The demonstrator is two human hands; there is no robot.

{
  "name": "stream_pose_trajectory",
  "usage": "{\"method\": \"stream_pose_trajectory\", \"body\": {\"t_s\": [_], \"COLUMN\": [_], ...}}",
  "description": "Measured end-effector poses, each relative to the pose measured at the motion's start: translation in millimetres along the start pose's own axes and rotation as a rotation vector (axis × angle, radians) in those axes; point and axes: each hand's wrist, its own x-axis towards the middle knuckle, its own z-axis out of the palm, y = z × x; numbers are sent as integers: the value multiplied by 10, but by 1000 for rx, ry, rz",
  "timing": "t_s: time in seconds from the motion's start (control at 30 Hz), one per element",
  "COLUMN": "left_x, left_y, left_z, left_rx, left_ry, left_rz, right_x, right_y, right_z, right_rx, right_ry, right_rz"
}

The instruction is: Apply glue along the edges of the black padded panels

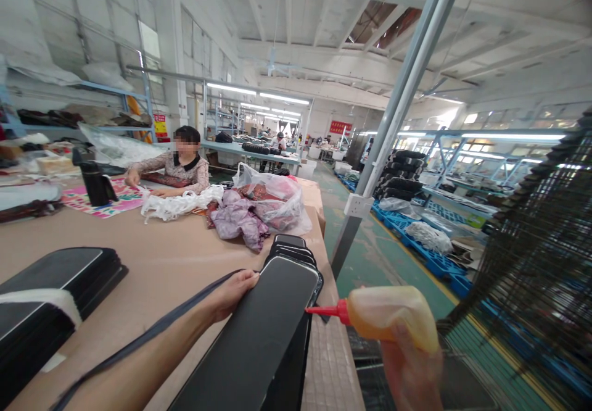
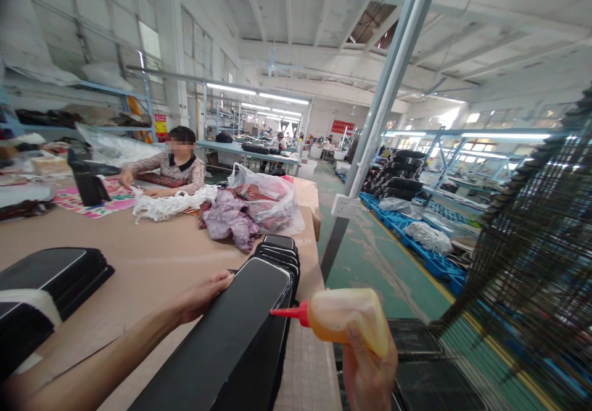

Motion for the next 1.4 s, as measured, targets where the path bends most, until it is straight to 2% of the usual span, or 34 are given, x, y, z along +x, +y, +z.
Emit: {"method": "stream_pose_trajectory", "body": {"t_s": [0.37,0.77,0.97,1.07,1.17,1.4], "left_x": [34,106,147,156,167,241], "left_y": [-46,-93,-87,-74,-72,-129], "left_z": [-24,0,8,22,35,14], "left_rx": [-24,-41,-32,-22,-13,-35], "left_ry": [-23,-3,16,-17,-47,1], "left_rz": [-7,-14,-31,-32,-47,-47], "right_x": [-20,-79,-123,-142,-160,-218], "right_y": [11,-23,-52,-53,-65,-115], "right_z": [-4,24,20,13,12,19], "right_rx": [43,15,-36,-28,-40,-15], "right_ry": [14,-11,25,-10,20,26], "right_rz": [75,59,73,73,91,151]}}
